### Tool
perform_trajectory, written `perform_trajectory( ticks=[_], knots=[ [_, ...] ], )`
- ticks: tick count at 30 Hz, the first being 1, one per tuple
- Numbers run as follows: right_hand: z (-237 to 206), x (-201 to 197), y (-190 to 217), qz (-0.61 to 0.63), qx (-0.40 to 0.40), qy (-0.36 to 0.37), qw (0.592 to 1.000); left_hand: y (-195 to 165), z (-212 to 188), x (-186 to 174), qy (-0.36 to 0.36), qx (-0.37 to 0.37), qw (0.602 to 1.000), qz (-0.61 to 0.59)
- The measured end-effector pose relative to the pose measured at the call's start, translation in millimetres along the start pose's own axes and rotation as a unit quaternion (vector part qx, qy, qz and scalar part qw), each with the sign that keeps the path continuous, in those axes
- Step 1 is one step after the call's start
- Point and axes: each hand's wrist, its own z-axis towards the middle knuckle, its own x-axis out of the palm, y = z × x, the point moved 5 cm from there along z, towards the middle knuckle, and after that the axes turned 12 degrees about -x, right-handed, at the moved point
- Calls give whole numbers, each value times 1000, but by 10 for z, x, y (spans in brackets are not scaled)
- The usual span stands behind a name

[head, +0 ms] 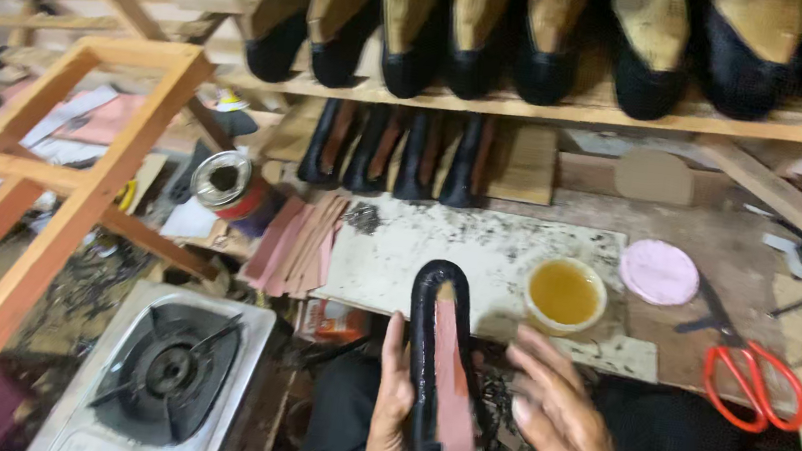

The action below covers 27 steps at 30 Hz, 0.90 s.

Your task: The person applies a yellow liquid to the insole of a black shoe using their fingers. They repeatedly dip their fingers into a small container and spread the liquid across the insole, then place the shoe on a shelf and repeat the process with another shoe.

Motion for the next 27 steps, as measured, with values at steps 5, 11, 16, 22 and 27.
perform_trajectory(
  ticks=[5, 11, 16, 22, 27],
  knots=[
    [-192, 419, -495, 320, 181, 44, 929, -192, 28, -71, -6, -2, 1000, -24],
    [5, -32, -442, 173, 244, -20, 954, -188, -17, -253, 112, -87, 986, -90],
    [398, -413, -228, 77, 143, 87, 983, 96, -395, -373, 326, -372, 851, -178],
    [737, -458, -56, -342, -199, 54, 917, 537, -148, -879, 68, -189, 977, 70],
    [851, -572, -365, -568, -142, 75, 807, 398, -88, -872, 44, -122, 988, 80]
  ],
)
